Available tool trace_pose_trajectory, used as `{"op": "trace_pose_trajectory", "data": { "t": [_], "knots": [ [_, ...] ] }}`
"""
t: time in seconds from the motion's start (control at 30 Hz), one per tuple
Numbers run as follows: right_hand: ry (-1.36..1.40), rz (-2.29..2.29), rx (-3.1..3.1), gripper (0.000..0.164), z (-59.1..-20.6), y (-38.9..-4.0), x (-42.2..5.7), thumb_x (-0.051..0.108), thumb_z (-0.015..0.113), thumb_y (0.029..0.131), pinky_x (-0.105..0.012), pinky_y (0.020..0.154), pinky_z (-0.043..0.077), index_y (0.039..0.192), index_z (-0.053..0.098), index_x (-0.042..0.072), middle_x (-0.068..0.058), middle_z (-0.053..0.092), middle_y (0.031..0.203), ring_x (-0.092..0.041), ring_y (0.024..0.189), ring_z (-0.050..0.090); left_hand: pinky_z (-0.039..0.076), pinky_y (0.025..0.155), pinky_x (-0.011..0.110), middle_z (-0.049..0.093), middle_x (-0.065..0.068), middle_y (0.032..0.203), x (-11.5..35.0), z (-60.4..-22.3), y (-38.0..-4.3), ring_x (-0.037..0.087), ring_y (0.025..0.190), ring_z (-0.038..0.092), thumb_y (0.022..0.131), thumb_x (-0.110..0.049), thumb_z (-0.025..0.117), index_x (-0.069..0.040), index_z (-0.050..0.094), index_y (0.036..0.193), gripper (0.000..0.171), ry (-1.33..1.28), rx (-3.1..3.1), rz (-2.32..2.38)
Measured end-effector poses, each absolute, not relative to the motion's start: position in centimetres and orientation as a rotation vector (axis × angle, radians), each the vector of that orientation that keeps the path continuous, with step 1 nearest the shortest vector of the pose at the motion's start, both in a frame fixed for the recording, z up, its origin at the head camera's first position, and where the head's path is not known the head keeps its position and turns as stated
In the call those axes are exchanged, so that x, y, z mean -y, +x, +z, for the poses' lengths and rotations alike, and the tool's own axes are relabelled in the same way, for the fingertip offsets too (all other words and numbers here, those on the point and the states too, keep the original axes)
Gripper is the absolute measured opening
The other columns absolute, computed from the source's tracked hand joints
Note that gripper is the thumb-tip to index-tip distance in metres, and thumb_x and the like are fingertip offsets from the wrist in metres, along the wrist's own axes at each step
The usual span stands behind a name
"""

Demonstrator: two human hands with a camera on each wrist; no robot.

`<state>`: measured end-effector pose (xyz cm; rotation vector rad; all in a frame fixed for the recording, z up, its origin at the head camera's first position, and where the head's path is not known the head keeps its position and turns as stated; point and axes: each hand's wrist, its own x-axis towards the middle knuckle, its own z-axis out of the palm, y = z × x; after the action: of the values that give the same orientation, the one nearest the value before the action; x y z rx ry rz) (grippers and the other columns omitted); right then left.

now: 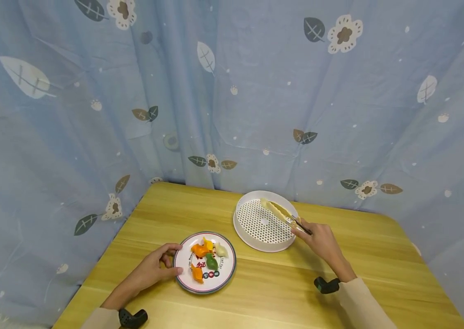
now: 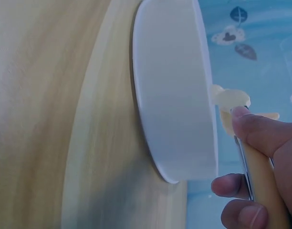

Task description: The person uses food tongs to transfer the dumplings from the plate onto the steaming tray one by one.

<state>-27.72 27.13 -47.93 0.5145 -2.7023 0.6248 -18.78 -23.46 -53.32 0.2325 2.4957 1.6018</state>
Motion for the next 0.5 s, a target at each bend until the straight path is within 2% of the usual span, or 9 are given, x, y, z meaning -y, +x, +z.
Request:
{"op": "trace_pose_trajectory", "data": {
  "t": [0.1,0.13,0.27,0.4,0.5],
  "knots": [
    [0.507,0.603,2.719,0.056,-48.1,-28.3,-27.3,0.035,0.078,0.093,-0.032,0.056,0.034,0.130,0.066,-0.005,0.003,0.045,0.058,-0.016,0.056,0.040,0.041,0.064,0.030,0.060,0.011,0.119,23.3,-53.4,-18.7,0.024,0.085,0.051,0.084,-0.027,0.087,-0.011,0.057,0.139,0.065,0.232,-2.490,1.607],
    [0.501,0.595,2.724,0.055,-48.2,-28.6,-27.4,0.035,0.078,0.093,-0.033,0.056,0.034,0.129,0.066,-0.005,0.004,0.045,0.058,-0.016,0.057,0.040,0.041,0.065,0.029,0.060,0.011,0.119,23.3,-53.4,-18.7,0.024,0.085,0.052,0.084,-0.028,0.087,-0.012,0.057,0.139,0.065,0.230,-2.492,1.603],
    [0.480,0.569,2.751,0.056,-48.3,-29.4,-27.7,0.036,0.077,0.093,-0.036,0.060,0.038,0.130,0.066,-0.005,-0.001,0.055,0.062,-0.019,0.060,0.044,0.042,0.066,0.029,0.060,0.010,0.119,23.2,-53.4,-18.9,0.023,0.085,0.052,0.085,-0.029,0.087,-0.013,0.057,0.139,0.064,0.225,-2.501,1.586],
    [0.467,0.553,2.776,0.057,-48.3,-30.1,-27.6,0.039,0.076,0.094,-0.040,0.064,0.043,0.130,0.067,-0.004,-0.019,0.072,0.086,-0.023,0.066,0.052,0.041,0.065,0.030,0.059,0.011,0.119,23.3,-53.4,-18.8,0.023,0.085,0.051,0.085,-0.028,0.087,-0.012,0.057,0.139,0.065,0.220,-2.504,1.588],
    [0.458,0.546,2.798,0.055,-48.3,-30.5,-27.3,0.040,0.075,0.095,-0.043,0.066,0.046,0.129,0.068,-0.003,-0.025,0.073,0.104,-0.025,0.071,0.057,0.040,0.065,0.030,0.059,0.011,0.118,23.4,-53.2,-18.7,0.024,0.086,0.051,0.084,-0.028,0.088,-0.011,0.057,0.139,0.066,0.211,-2.502,1.595]
  ]
}}
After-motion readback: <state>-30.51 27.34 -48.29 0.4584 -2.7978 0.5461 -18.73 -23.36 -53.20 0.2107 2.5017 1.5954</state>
